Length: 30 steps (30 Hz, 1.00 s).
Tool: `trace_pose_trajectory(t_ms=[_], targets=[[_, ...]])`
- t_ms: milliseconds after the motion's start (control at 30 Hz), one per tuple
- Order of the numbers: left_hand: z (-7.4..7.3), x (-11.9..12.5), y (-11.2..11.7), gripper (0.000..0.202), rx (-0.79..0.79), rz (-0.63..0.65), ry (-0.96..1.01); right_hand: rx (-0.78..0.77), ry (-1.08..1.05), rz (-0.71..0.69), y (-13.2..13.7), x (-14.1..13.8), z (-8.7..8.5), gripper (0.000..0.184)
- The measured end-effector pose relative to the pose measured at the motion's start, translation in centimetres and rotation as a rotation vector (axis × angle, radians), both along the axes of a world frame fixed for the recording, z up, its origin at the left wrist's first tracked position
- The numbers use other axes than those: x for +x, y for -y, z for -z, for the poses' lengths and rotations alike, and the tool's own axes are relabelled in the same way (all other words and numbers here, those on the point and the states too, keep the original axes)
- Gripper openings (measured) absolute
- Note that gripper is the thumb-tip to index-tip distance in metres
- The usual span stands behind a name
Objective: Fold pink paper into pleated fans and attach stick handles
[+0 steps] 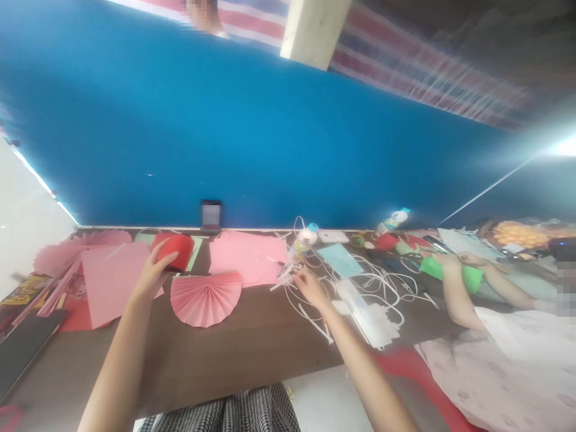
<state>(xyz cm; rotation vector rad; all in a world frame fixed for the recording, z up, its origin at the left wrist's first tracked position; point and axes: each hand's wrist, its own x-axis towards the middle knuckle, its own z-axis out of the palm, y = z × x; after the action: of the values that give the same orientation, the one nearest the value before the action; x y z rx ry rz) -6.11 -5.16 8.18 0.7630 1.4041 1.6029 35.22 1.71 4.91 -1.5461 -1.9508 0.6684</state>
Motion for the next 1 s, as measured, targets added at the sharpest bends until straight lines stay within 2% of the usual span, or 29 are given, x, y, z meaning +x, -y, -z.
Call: trace_pose_trajectory(t_ms=[167,367,400,467,533,600,733,867,1000], targets=[[0.5,0.3,-0.3,0.065,-0.020,0.045,0.022,0.149,0.119,0.022,0.8,-0.6,1.2,0.013],[0.9,0.4,-0.4,0.065,-0.029,0.066,-0.014,0.284,0.153,0.169,-1.1,-0.2,0.1,0.028],[1.0,0.5,-0.5,0.065,-0.024,0.067,-0.016,0.300,0.154,0.140,-1.4,-0.6,-0.2,0.029],[1.0,0.6,-0.5,0.065,-0.013,0.073,-0.021,0.310,0.183,-0.008,-2.0,-2.0,-0.7,0.030],[1.1,0.7,-0.6,0.065,-0.012,0.077,-0.026,0.251,0.303,-0.241,-2.5,-3.5,-1.4,0.033],[1.0,0.8,-0.5,0.065,-0.017,0.093,-0.021,0.116,0.443,-0.325,-2.9,-4.5,-2.1,0.031],[0.8,0.9,-0.3,0.066,-0.023,0.116,-0.005,-0.029,0.553,-0.257,-3.5,-4.0,-3.0,0.039],[0.4,1.3,-0.2,0.070,-0.080,0.106,-0.023,-0.098,0.610,-0.210,-3.3,-3.2,-2.5,0.023],[0.0,1.9,-0.2,0.066,-0.061,0.073,-0.088,-0.138,0.636,-0.193,-2.7,-4.1,-1.2,0.011]])
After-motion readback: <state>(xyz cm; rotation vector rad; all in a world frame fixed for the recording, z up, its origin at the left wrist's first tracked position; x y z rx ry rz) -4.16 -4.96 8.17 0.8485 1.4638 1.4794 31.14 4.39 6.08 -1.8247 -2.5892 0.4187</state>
